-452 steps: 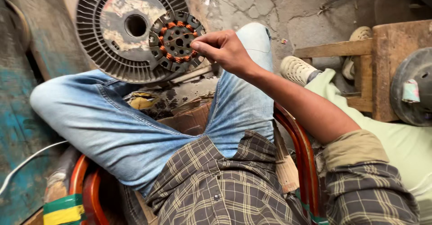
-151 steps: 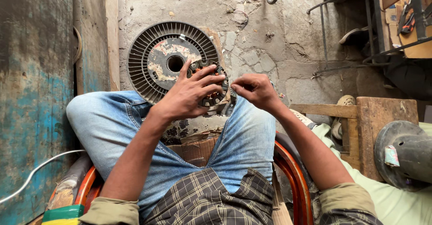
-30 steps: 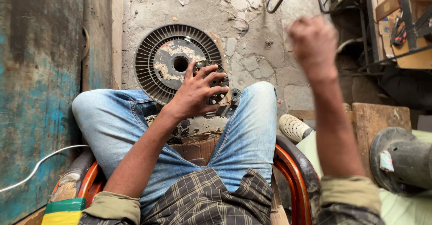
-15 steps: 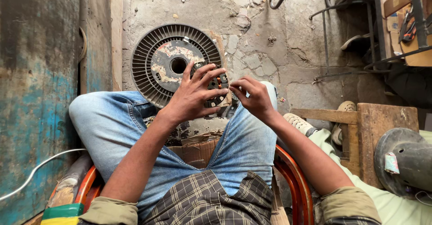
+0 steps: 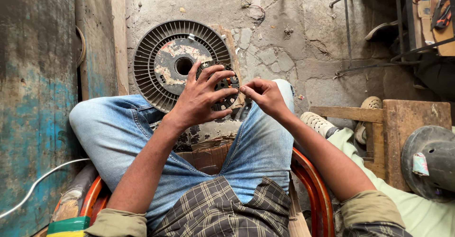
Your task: The person winds copper wire by hand around the slots of a motor stator core held on the lap. The person repeatedly pulls wire from a nearby spool, wraps it into each slot, and adjusts the coil shape with both hands.
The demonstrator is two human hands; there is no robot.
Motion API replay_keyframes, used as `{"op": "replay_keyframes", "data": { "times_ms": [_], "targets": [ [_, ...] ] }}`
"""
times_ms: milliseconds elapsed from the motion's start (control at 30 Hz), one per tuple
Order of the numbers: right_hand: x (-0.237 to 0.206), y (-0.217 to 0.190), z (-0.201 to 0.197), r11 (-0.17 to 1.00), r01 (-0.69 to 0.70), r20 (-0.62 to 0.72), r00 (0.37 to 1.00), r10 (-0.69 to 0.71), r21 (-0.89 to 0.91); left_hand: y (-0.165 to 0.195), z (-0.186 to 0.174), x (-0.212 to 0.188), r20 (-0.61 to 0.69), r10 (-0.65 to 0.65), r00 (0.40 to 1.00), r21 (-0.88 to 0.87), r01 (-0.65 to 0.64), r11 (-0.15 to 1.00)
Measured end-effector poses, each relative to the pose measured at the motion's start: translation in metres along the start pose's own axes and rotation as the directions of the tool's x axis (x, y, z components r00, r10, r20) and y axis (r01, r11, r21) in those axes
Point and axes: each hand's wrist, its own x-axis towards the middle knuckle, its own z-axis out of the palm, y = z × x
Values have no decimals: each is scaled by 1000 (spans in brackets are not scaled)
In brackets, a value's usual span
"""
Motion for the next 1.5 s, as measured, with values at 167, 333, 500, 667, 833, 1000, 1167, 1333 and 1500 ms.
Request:
{"op": "replay_keyframes", "data": {
  "times_ms": [167, 333, 500, 667, 833, 1000, 1167, 1333, 1500],
  "targets": [
    [2, 4, 0, 997, -61, 77, 995, 57, 54, -1, 1, 0, -10, -5, 1000, -14, 5, 1000],
    [5, 7, 0, 967, -154, 141, 982, 127, 202, -2, 5, 1, -17, -16, 1000, 7, 16, 1000],
    [8, 17, 14, 940, -272, 159, 957, 242, 204, -4, 6, 1, -17, -29, 999, -6, 29, 1000],
    [6, 25, 22, 932, -246, 223, 956, 189, 267, -4, 7, 1, -28, -31, 999, 3, 31, 1000],
    [0, 23, 18, 975, -171, 267, 955, 129, 141, -4, 6, 3, -25, -42, 999, 3, 42, 999],
    [0, 9, 8, 985, -135, 394, 915, 82, 110, -4, 7, 2, -28, -52, 998, -2, 52, 999],
    [-2, -6, -3, 992, -127, 388, 915, 108, 24, -4, 8, 2, -18, -52, 998, -7, 52, 999],
    [-3, -19, -13, 999, -48, 331, 943, 46, -2, -3, 7, 3, -18, -48, 999, 5, 48, 999],
    [-2, -30, -11, 995, 51, 232, 972, -31, -80, -2, 8, 4, 12, -52, 999, 38, 51, 998]
  ]
}}
